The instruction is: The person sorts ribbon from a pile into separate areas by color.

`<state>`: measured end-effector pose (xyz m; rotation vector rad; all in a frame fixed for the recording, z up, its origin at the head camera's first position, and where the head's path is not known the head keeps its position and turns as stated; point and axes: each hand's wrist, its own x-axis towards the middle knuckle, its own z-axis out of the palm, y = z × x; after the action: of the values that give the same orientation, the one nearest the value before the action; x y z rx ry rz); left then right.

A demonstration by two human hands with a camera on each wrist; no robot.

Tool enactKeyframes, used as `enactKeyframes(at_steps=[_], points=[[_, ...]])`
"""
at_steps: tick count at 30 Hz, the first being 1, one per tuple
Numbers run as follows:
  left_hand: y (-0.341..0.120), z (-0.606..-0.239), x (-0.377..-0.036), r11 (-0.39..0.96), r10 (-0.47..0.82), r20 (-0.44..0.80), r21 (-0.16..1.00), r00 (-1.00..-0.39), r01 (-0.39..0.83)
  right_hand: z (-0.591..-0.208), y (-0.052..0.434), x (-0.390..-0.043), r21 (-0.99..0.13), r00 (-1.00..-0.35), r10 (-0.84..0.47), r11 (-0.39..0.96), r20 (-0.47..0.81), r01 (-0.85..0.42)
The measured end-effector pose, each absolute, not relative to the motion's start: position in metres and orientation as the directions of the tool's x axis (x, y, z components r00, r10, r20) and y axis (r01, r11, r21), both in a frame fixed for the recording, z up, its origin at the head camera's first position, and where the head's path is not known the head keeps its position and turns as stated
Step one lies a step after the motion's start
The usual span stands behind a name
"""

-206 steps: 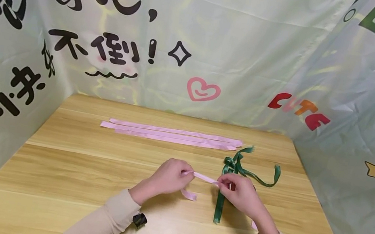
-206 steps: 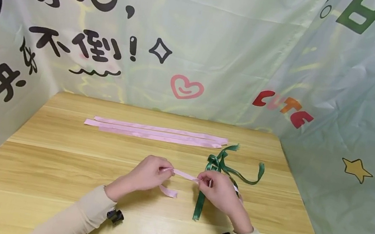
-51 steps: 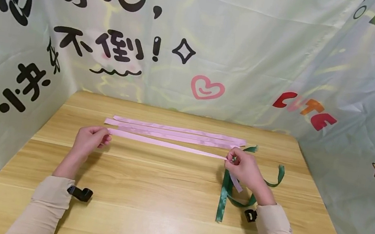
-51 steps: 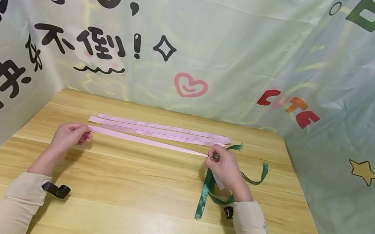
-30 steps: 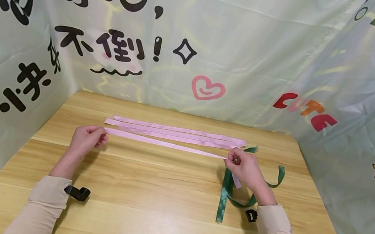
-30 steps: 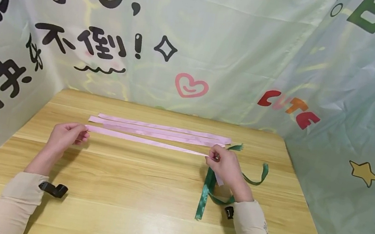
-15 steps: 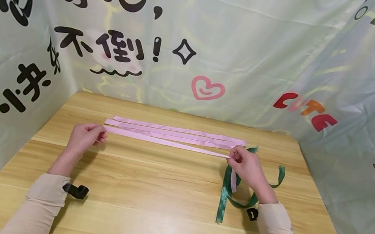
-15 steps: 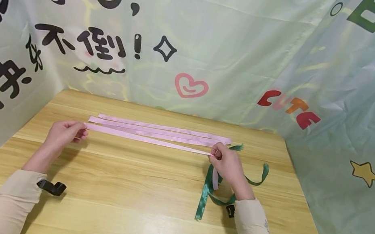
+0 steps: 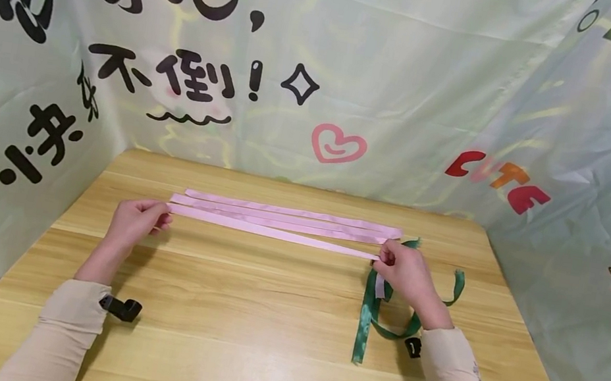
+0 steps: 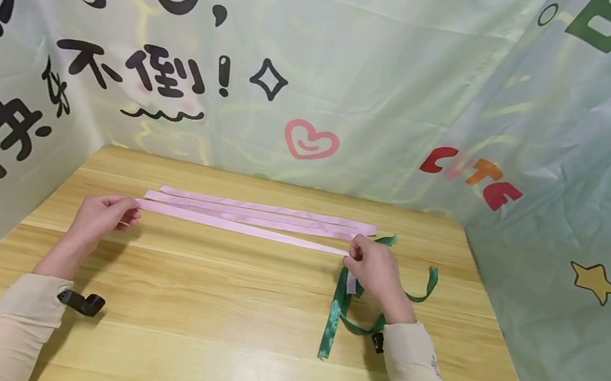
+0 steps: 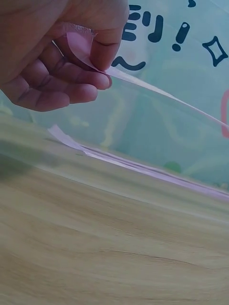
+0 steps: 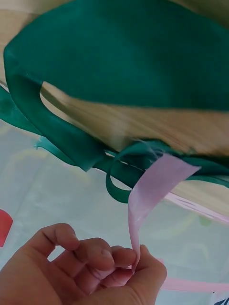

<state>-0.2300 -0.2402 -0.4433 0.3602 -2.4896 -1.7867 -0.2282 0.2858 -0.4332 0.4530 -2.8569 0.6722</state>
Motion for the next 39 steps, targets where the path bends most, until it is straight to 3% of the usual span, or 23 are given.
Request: enactKeyframes(at_steps=[10,27,39], points=[[-0.251,-0.442,-0.229,0.319,-0.245,-0.076,0.935,-0.967,-0.155,-0.44,0.299,-0.231,-0.331,-0.935,-0.239,0.888,0.263,-0.32],[-0.259,-0.445,-0.23,0.332,-0.274,-0.118,0.92,-0.954,-0.209,-0.44,0.305,-0.235,-0.478,-0.934,-0.249,0.807,0.256,-0.347],[-0.264,-0.45,-0.231,0.31,-0.29,-0.129,0.925,-0.948,-0.221,-0.44,0.303,-0.234,-0.458,-0.927,-0.288,0.808,0.24,-0.37]])
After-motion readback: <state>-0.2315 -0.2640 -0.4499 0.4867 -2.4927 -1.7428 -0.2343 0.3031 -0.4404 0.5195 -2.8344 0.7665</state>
